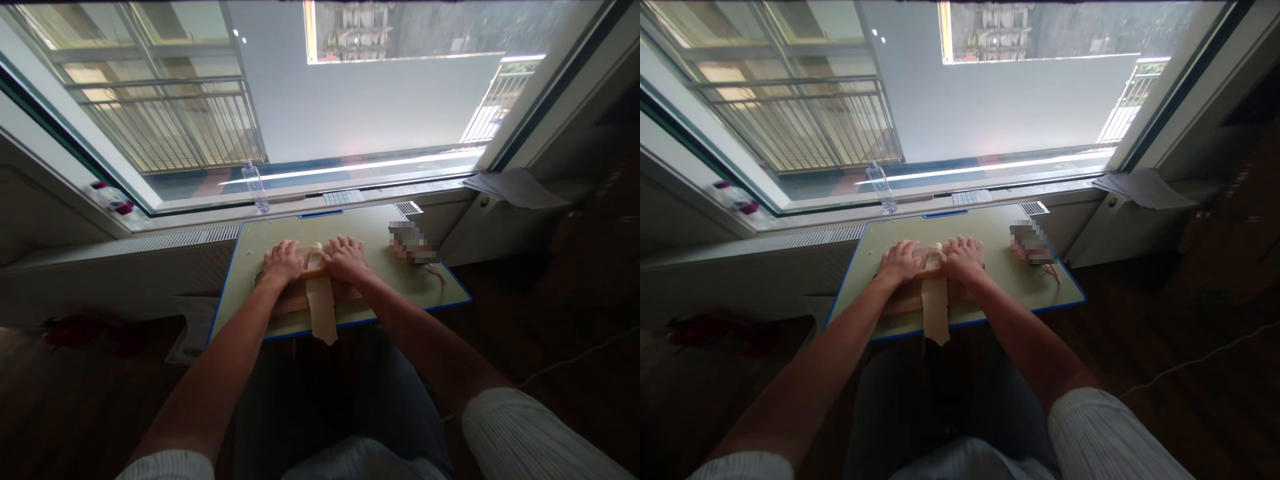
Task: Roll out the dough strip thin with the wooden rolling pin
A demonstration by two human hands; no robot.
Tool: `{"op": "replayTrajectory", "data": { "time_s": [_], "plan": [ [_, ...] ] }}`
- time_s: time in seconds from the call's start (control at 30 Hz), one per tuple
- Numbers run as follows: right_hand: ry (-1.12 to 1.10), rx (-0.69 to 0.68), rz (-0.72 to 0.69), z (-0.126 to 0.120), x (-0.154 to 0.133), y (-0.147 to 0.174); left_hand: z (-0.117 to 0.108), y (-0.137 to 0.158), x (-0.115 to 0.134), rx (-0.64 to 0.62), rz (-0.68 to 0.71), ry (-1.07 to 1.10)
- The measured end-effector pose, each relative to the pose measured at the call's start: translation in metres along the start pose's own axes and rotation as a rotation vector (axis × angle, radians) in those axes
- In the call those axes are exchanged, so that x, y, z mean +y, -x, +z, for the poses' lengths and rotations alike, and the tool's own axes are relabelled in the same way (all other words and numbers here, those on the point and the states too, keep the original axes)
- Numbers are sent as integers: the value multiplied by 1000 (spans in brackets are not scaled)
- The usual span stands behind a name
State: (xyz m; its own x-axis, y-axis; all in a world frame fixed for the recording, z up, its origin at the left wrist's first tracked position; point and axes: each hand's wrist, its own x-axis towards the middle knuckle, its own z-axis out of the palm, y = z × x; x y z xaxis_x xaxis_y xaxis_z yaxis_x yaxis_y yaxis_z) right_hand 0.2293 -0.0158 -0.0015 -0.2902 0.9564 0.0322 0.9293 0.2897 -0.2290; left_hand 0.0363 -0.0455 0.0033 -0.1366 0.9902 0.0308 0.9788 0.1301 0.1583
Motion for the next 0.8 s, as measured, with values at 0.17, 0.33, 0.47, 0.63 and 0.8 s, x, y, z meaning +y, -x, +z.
{"op": "replayTrajectory", "data": {
  "time_s": [0.17,0.33,0.47,0.63,0.8],
  "plan": [
    [-15,104,15,7,0,10,1,4,2,-67,-22,-6],
    [23,159,-4,11,-3,31,6,20,4,-47,2,-54],
    [51,190,-43,9,-4,48,5,32,6,-34,18,-60],
    [45,169,-42,3,-6,66,5,46,10,5,16,-61],
    [29,156,-28,5,-8,84,9,63,10,51,30,-64]
  ]
}}
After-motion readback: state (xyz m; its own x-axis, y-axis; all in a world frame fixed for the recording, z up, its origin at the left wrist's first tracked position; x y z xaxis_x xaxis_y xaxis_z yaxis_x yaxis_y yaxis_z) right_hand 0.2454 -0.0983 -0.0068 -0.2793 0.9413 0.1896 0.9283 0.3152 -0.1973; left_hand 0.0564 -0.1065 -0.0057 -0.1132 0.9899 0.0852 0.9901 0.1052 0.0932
